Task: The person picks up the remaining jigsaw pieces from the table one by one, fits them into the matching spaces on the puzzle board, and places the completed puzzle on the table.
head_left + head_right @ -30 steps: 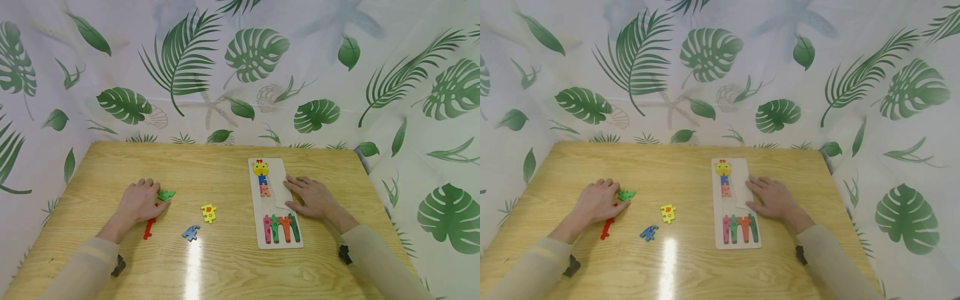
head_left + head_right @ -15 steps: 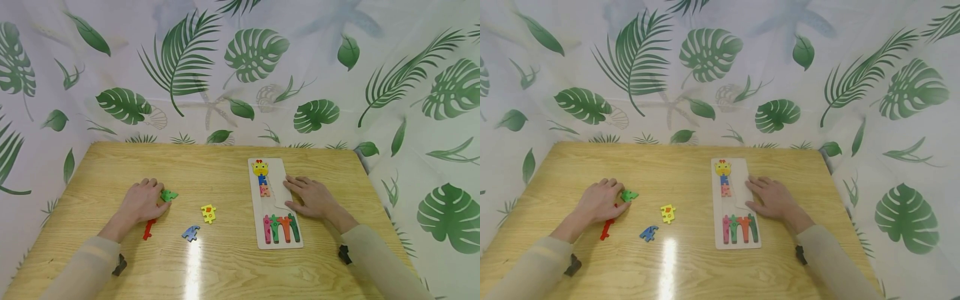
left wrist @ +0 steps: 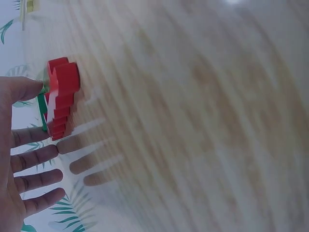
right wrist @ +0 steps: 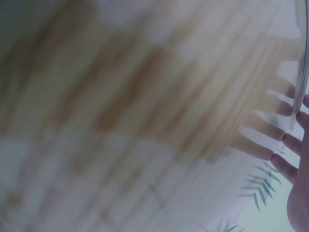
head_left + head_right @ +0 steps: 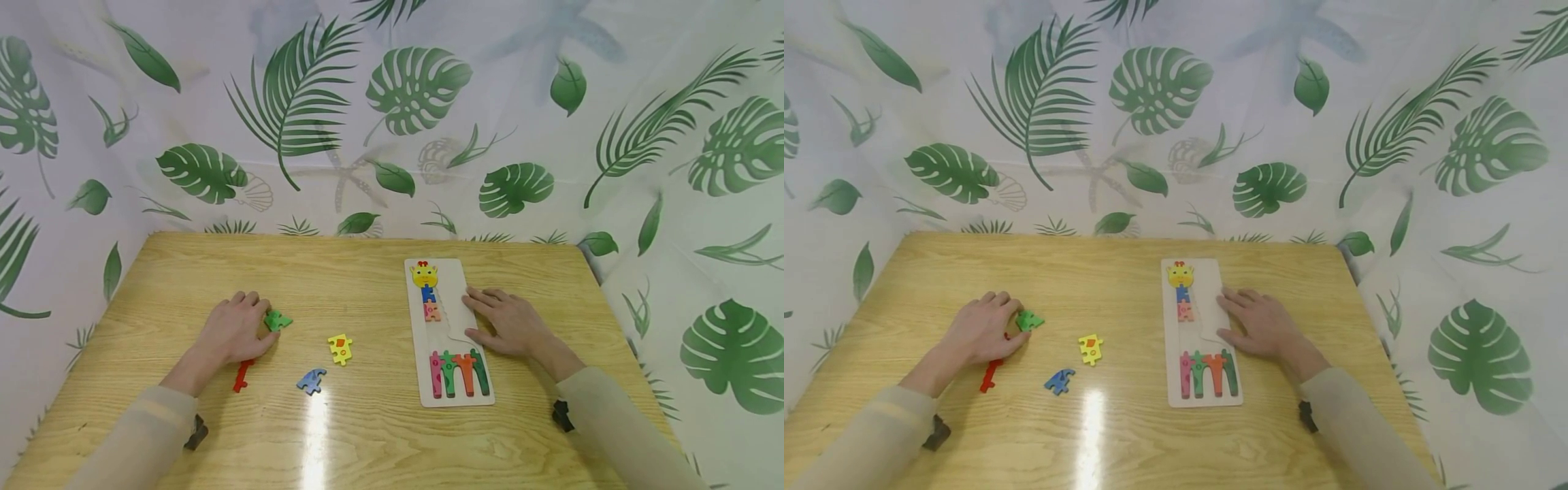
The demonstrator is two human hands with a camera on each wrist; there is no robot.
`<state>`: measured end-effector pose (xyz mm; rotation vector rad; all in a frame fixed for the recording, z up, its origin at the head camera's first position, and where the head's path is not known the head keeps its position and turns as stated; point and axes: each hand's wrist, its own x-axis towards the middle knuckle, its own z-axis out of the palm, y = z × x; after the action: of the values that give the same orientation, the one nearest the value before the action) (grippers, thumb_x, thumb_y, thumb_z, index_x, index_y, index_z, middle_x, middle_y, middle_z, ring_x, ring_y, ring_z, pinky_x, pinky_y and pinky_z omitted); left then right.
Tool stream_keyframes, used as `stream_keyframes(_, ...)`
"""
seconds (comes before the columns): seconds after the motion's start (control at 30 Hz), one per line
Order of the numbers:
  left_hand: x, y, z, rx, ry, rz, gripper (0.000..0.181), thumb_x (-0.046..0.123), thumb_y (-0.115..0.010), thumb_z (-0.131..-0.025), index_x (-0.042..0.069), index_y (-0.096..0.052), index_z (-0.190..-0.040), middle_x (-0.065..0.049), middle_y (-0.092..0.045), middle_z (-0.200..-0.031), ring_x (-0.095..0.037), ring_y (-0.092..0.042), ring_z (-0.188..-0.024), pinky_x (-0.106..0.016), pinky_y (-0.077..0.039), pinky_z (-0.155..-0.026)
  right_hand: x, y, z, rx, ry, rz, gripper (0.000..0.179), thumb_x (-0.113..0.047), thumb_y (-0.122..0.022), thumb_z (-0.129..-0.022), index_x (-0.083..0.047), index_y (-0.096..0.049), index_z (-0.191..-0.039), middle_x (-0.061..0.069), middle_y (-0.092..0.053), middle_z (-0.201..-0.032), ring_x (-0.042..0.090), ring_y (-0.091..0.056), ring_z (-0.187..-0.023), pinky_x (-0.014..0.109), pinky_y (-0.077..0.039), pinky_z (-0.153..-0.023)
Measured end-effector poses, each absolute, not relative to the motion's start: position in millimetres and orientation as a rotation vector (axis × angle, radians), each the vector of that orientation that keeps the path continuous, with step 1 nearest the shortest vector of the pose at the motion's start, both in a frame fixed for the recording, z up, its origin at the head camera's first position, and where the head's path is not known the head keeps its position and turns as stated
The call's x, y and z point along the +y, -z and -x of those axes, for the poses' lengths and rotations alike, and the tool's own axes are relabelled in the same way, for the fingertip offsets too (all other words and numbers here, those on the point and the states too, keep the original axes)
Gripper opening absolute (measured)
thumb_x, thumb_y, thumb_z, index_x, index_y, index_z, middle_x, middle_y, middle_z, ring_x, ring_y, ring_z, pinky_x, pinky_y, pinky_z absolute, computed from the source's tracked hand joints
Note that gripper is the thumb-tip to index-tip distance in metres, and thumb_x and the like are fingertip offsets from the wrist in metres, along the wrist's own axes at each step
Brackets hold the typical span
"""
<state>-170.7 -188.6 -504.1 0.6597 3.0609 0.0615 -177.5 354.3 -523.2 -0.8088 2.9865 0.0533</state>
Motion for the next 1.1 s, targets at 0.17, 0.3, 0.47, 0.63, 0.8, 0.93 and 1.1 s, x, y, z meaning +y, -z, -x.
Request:
stream_keyframes(0.17, -189.4, 504.5, 168.4, 3.071, -0.067, -0.626, 0.06, 0.053, -0.067, -0.094, 0.002, -0.069, -0.126, -0.021, -0.069, -0.123, -0.043, -0.064, -0.115, -0.059, -0.058, -0.089, 354.5, 523.5, 177.9, 2.975, -0.061, 0.792, 0.078, -0.067, -0.053, -0.1, -0.022, -0.044, -0.162, 0.005, -0.045, -0.168, 0.039, -0.049, -0.148, 0.062, -0.047, -0.115)
stream_keyframes(0.3, -189.6, 505.0, 167.2, 3.08, -0.052, -0.605, 0.062, 0.055, -0.067, -0.094, 0.001, -0.069, -0.126, -0.02, -0.069, -0.12, -0.042, -0.064, -0.111, -0.057, -0.058, -0.087, 354.1, 522.6, 177.4, 2.973, -0.058, 0.788, 0.078, -0.067, -0.053, -0.1, -0.021, -0.044, -0.162, 0.006, -0.045, -0.168, 0.039, -0.049, -0.148, 0.063, -0.047, -0.115)
stream_keyframes(0.47, -189.1, 505.2, 166.5, 3.081, -0.048, -0.585, 0.061, 0.055, -0.066, -0.095, 0.001, -0.07, -0.124, -0.02, -0.069, -0.117, -0.039, -0.064, -0.106, -0.056, -0.058, -0.085, 353.4, 521.2, 176.5, 2.97, -0.053, 0.786, 0.078, -0.067, -0.053, -0.099, -0.021, -0.044, -0.162, 0.005, -0.045, -0.168, 0.039, -0.049, -0.148, 0.063, -0.046, -0.116)
stream_keyframes(0.63, -188.8, 505.9, 167.9, 3.076, -0.055, -0.57, 0.059, 0.052, -0.066, -0.096, 0.001, -0.069, -0.124, -0.02, -0.069, -0.119, -0.04, -0.064, -0.11, -0.056, -0.058, -0.086, 354.0, 521.8, 176.7, 2.974, -0.052, 0.789, 0.078, -0.067, -0.053, -0.1, -0.021, -0.044, -0.162, 0.005, -0.046, -0.168, 0.039, -0.05, -0.148, 0.062, -0.046, -0.116)
stream_keyframes(0.8, -188.5, 506.2, 170.2, 3.065, -0.066, -0.566, 0.059, 0.052, -0.066, -0.095, 0.001, -0.068, -0.126, -0.021, -0.069, -0.123, -0.042, -0.064, -0.114, -0.057, -0.058, -0.088, 353.8, 521.6, 177.4, 2.968, -0.057, 0.785, 0.078, -0.067, -0.053, -0.1, -0.021, -0.044, -0.162, 0.005, -0.045, -0.168, 0.039, -0.049, -0.148, 0.062, -0.046, -0.116)
stream_keyframes(0.93, -187.7, 506.4, 171.4, 3.068, -0.061, -0.571, 0.061, 0.054, -0.066, -0.095, 0.002, -0.069, -0.126, -0.02, -0.069, -0.12, -0.041, -0.065, -0.111, -0.057, -0.059, -0.086, 353.1, 520.8, 177.4, 2.962, -0.05, 0.782, 0.078, -0.067, -0.053, -0.1, -0.021, -0.044, -0.162, 0.006, -0.044, -0.168, 0.04, -0.049, -0.148, 0.063, -0.046, -0.116)
stream_keyframes(1.1, -186.1, 506.8, 172.2, 3.07, -0.071, -0.581, 0.061, 0.055, -0.067, -0.095, 0.002, -0.069, -0.126, -0.02, -0.069, -0.118, -0.04, -0.065, -0.109, -0.056, -0.059, -0.086, 353.6, 521.6, 177.7, 2.964, -0.059, 0.787, 0.078, -0.066, -0.053, -0.1, -0.021, -0.044, -0.162, 0.006, -0.045, -0.168, 0.04, -0.049, -0.148, 0.063, -0.046, -0.115)
